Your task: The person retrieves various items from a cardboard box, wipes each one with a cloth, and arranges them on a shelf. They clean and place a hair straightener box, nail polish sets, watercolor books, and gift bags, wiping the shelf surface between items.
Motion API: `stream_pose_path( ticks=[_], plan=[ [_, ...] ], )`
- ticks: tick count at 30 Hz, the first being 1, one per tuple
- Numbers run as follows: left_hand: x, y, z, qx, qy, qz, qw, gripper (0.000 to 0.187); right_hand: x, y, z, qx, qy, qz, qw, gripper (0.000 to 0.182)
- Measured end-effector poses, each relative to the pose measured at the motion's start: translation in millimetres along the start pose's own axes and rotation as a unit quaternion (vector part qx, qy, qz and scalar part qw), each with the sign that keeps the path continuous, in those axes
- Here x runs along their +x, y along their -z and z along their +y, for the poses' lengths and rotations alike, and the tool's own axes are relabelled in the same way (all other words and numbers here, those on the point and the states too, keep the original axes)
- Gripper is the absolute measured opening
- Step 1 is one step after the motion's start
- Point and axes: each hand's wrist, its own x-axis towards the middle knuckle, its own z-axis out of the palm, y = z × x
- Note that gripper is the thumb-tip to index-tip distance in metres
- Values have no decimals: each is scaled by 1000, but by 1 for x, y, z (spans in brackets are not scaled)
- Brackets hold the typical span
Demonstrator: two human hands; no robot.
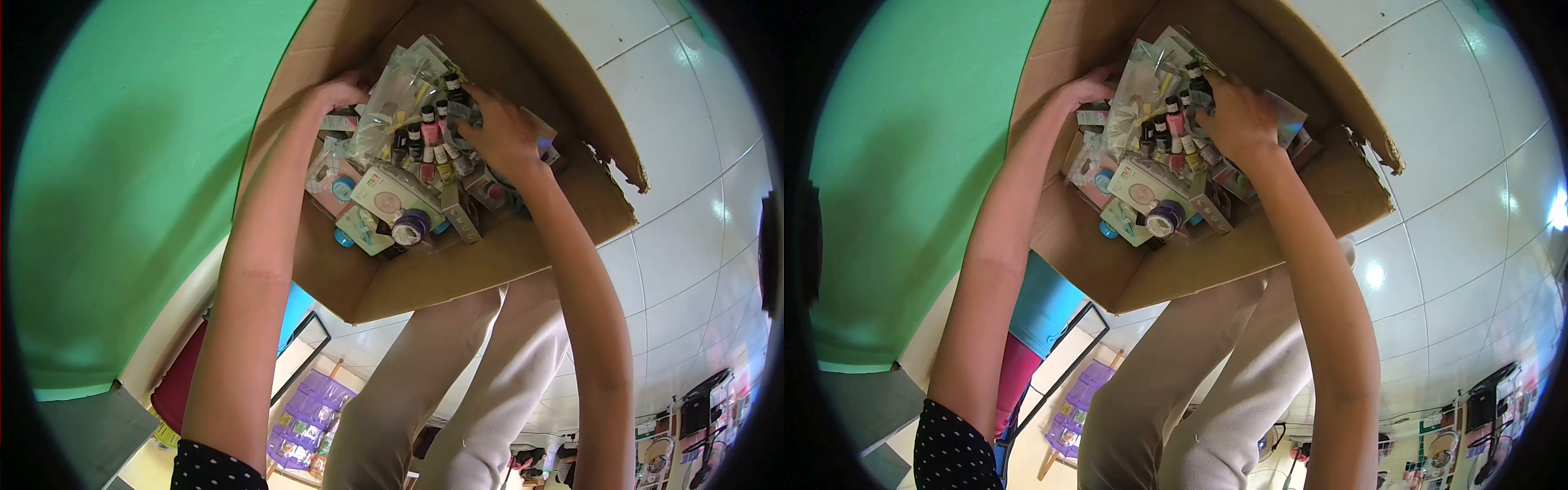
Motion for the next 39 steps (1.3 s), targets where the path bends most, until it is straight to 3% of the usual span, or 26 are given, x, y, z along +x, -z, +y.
stream_pose_path(
  ticks=[7,10,13,15,19,21,25,28,33,36,39],
  plan=[
    [4,-3,-6,8,3,-26,1000,72,8,-7,13,-10,-83,7,996,49],
    [20,-11,-33,-22,-54,-37,998,71,9,-5,20,-3,-70,-3,998,49],
    [-5,-20,-25,-47,-30,41,998,67,9,0,22,29,-65,-12,997,46],
    [-16,-22,-20,-98,-112,96,984,57,5,6,18,41,-79,-4,996,40],
    [-25,-18,-13,-74,-142,143,977,51,3,5,26,65,-68,-4,996,38],
    [-34,-18,-12,-56,-183,218,957,52,4,4,30,73,-69,-15,995,39],
    [-64,-17,1,-117,-153,264,945,52,4,1,35,43,-69,-12,997,41],
    [-82,-23,3,-78,-235,357,901,51,6,-2,38,70,-67,-14,995,42],
    [-120,-42,17,-106,-221,410,879,52,11,-8,43,67,-70,-26,995,46],
    [-137,-52,22,-1,-206,517,831,46,15,-20,49,43,-76,-14,996,47],
    [-139,-54,20,-2,-161,573,804,45,19,-17,38,-18,-102,-52,993,47]
  ],
)
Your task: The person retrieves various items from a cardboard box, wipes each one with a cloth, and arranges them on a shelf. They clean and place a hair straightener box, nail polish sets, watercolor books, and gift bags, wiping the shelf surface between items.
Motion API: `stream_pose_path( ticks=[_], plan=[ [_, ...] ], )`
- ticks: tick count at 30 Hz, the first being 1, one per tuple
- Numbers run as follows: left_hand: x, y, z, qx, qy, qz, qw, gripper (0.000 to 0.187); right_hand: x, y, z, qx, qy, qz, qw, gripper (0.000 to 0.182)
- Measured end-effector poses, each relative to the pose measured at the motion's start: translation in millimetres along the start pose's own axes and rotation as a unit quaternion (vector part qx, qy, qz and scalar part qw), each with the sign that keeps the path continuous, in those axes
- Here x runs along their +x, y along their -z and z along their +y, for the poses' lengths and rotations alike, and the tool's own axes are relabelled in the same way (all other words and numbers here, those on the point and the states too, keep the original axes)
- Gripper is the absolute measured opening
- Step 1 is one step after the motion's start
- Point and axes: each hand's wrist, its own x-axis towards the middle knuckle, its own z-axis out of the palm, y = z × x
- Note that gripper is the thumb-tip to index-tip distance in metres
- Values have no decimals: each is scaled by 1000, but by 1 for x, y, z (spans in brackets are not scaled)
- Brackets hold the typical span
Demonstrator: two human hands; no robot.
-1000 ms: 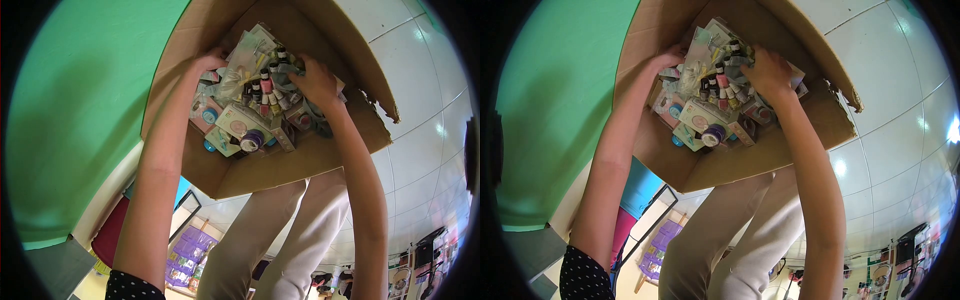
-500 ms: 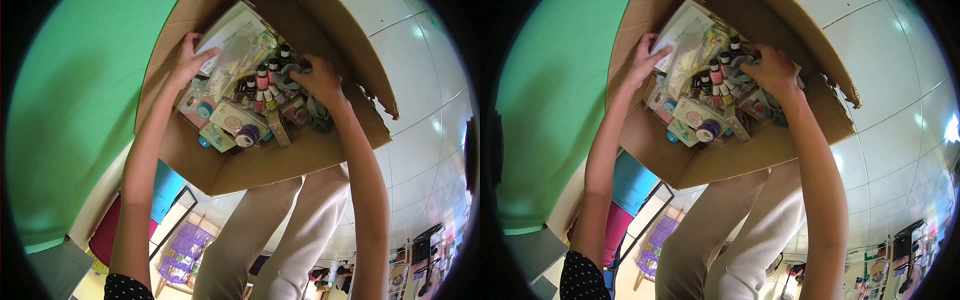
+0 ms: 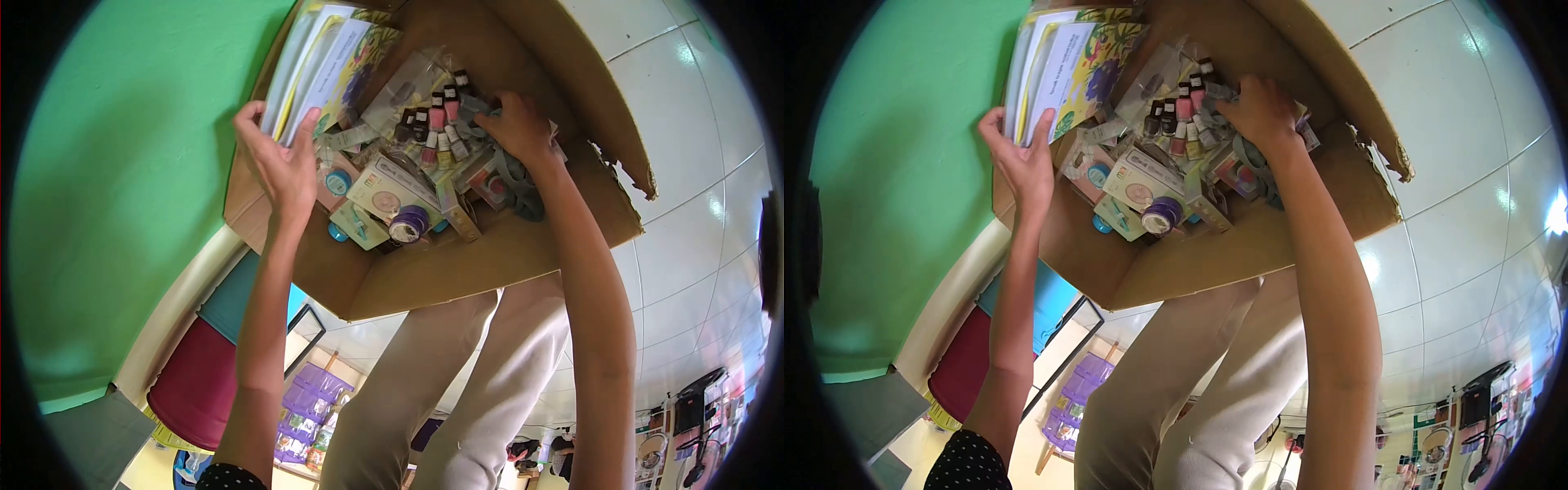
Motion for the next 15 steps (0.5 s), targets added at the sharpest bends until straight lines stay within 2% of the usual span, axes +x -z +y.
stream_pose_path(
  ticks=[1,3,7,9,10,12,13,15],
  plan=[
    [2,1,-1,-46,-8,12,999,44,1,0,-3,1,-1,1,1000,47],
    [-4,4,-2,-37,-5,7,999,44,1,-1,-8,-16,-17,21,1000,44],
    [-17,15,2,-45,-14,7,999,43,-1,2,-10,-14,-44,-6,999,44],
    [-25,26,5,-49,-10,8,999,43,-4,-1,-7,65,-35,96,993,44],
    [-30,33,7,-54,-7,13,998,44,-10,4,-11,65,-35,98,992,44],
    [-38,49,12,-81,14,14,997,45,-25,16,-17,164,34,185,968,47],
    [-41,59,15,-76,15,3,997,45,-32,23,-24,165,34,186,968,47],
    [-50,79,22,-78,24,-24,996,49,-48,33,-45,233,224,207,923,51]
  ],
)
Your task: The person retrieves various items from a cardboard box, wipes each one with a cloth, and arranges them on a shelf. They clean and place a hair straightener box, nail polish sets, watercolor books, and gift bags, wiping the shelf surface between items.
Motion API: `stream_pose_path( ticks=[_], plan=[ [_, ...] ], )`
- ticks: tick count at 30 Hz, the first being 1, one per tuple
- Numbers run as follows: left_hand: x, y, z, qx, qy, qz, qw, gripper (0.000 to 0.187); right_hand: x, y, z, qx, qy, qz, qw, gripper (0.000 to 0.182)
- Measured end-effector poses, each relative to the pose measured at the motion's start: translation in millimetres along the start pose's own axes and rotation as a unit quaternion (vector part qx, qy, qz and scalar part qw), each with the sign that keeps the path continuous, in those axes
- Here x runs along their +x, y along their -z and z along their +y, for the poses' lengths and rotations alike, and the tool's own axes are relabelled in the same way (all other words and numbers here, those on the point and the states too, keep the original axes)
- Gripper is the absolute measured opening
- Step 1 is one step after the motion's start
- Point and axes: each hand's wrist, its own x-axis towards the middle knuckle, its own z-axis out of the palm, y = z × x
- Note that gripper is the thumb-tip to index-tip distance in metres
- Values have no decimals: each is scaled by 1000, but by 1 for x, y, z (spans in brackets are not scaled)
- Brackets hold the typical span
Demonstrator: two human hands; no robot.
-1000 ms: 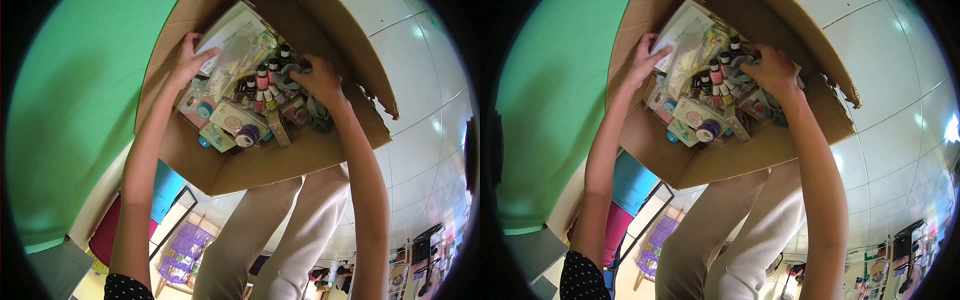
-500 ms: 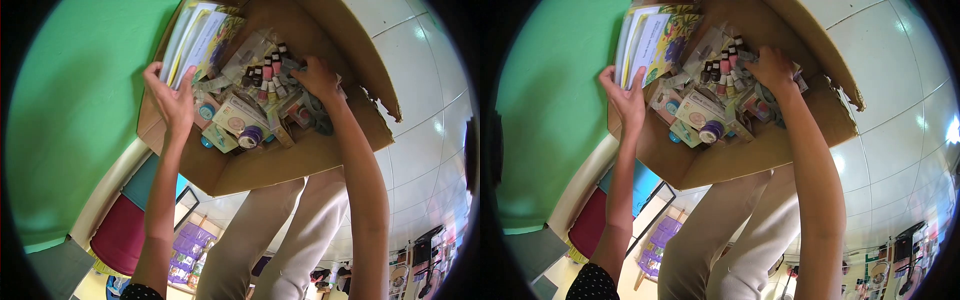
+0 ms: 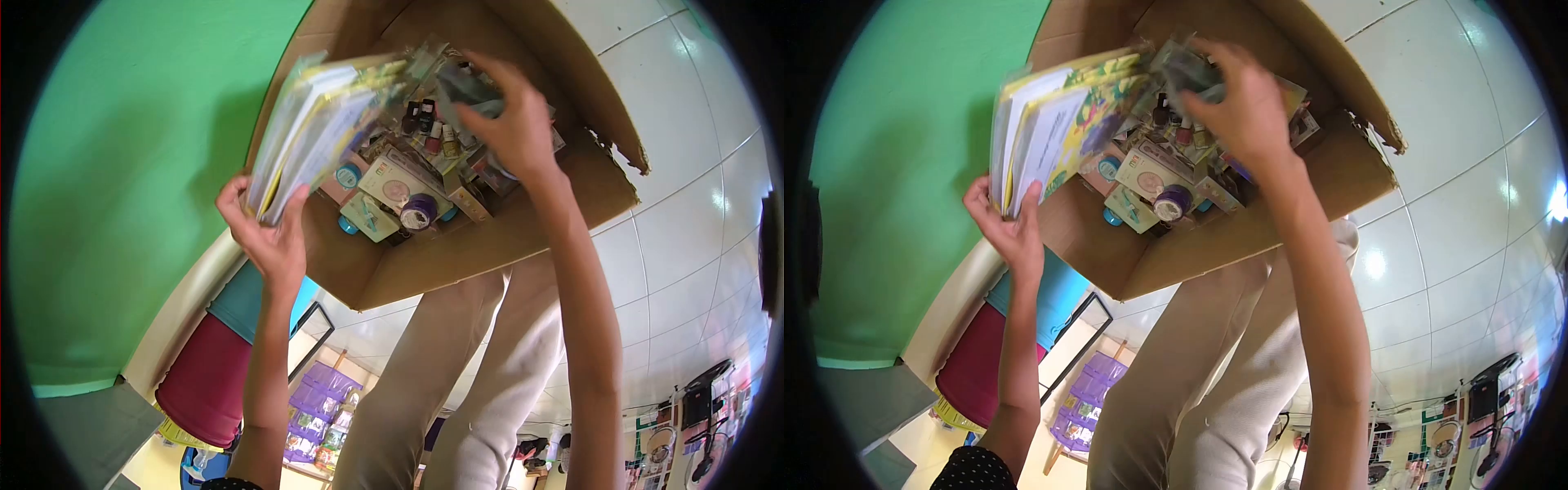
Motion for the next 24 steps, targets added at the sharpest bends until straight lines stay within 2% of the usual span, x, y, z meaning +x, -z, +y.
stream_pose_path(
  ticks=[4,6,7,9,10,11,12,13,15,17,19,20,22,23,24],
  plan=[
    [-17,34,31,-47,7,-50,998,53,-7,0,-54,-14,46,-28,998,54],
    [-22,54,53,-55,20,-78,995,53,-11,16,-75,-11,15,-205,979,49],
    [-23,65,65,-62,39,-104,992,52,-16,26,-84,-10,14,-198,980,49],
    [-21,85,91,-41,29,-133,990,49,-26,54,-99,29,-20,-320,947,43],
    [-22,92,105,-63,70,-130,987,50,-35,68,-105,25,-16,-313,949,43],
    [-23,100,122,-87,109,-127,982,50,-47,80,-109,90,-42,-341,935,42],
    [-24,108,140,-106,145,-138,974,61,-60,94,-115,154,-67,-367,915,42],
    [-29,113,157,-112,135,-135,975,61,-71,112,-126,196,-83,-371,904,42],
    [-47,122,196,-301,202,-61,930,73,-95,150,-153,229,-89,-368,897,42],
    [-97,137,197,-323,206,-133,914,75,-115,189,-182,309,-160,-354,868,44],
    [-127,149,241,-316,289,-121,896,71,-128,227,-217,282,-159,-339,884,44],
    [-132,164,260,-327,275,-118,896,71,-136,245,-236,266,-169,-327,891,44],
    [-135,195,294,-373,327,-192,847,68,-154,278,-269,266,-183,-315,892,48],
    [-134,205,307,-380,310,-187,851,68,-159,294,-284,286,-192,-306,887,50],
    [-136,223,319,-396,257,-175,864,54,-170,308,-304,329,-210,-285,875,49]
  ],
)
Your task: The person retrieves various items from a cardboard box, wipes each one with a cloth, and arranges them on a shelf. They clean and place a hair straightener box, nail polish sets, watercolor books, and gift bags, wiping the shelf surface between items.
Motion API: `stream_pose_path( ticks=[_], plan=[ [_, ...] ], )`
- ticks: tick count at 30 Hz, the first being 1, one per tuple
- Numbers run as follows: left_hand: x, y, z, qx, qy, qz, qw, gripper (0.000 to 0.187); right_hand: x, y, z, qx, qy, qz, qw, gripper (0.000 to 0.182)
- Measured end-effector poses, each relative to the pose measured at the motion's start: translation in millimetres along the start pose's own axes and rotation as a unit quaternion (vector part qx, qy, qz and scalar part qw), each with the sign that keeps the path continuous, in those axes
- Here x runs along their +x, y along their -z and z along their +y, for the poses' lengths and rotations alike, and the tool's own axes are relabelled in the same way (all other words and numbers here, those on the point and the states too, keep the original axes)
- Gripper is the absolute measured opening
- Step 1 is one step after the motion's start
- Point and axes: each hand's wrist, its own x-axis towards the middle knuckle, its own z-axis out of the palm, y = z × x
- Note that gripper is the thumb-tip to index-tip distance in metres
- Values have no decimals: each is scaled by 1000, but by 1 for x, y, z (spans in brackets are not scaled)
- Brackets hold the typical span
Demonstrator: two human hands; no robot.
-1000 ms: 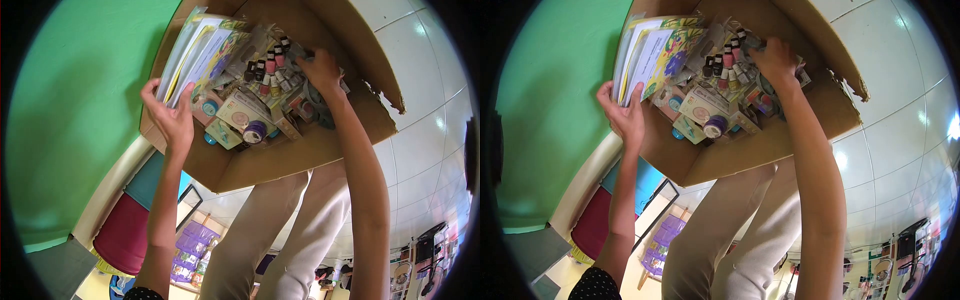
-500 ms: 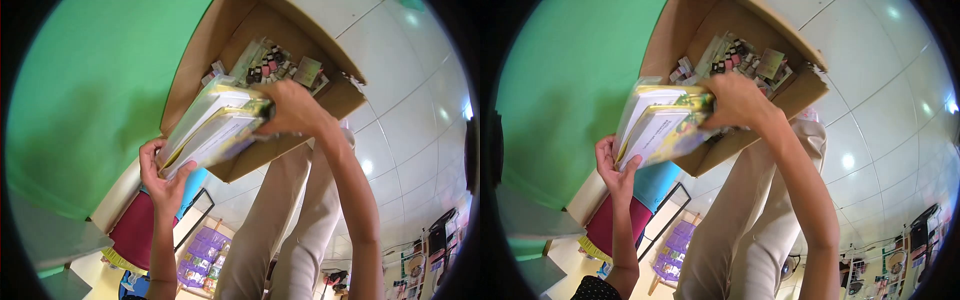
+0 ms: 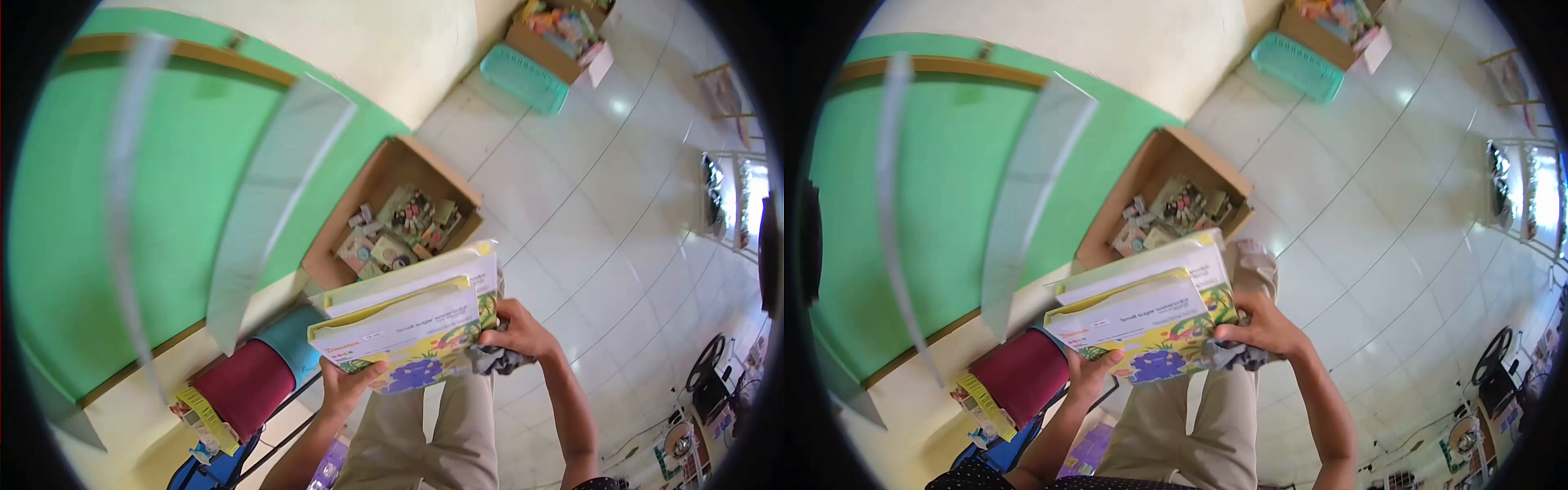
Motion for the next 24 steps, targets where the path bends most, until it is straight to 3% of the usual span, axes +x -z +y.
stream_pose_path(
  ticks=[3,6,7,9,11,13,14,16,18,19,20,21,22,23,24],
  plan=[
    [-38,4,50,-21,-109,-13,994,32,-44,-29,-38,31,-14,35,999,36],
    [-77,9,90,-112,-103,34,988,34,-78,-46,-72,-43,22,71,996,32],
    [-94,16,105,-127,-136,35,982,34,-93,-58,-84,-50,58,87,993,31],
    [-121,26,130,-128,-245,132,952,31,-122,-64,-101,17,23,161,986,27],
    [-153,32,162,-194,-292,150,924,31,-154,-67,-127,22,76,219,972,28],
    [-170,44,166,-261,-326,172,892,31,-173,-51,-136,77,208,269,937,20],
    [-173,48,150,-203,-312,199,907,30,-182,-32,-156,81,149,268,948,17],
    [-174,60,131,-116,-309,218,919,23,-183,-35,-195,30,165,241,956,16],
    [-179,60,120,-158,-302,211,916,22,-186,-75,-249,-90,134,216,963,17],
    [-175,57,117,-174,-284,191,924,20,-178,-84,-270,-196,107,154,963,20],
    [-152,61,82,-137,-309,207,918,20,-156,-97,-280,-228,191,12,955,22],
    [-151,53,80,-139,-309,201,919,21,-115,-68,-261,-400,144,48,904,24],
    [-153,46,85,-151,-310,196,918,21,-106,-106,-279,-378,89,-55,920,27],
    [-156,40,90,-173,-312,192,914,22,-104,-145,-290,-318,-10,-91,943,34],
    [-162,36,92,-198,-316,195,907,23,-116,-185,-306,-327,-49,-117,936,36]
  ],
)
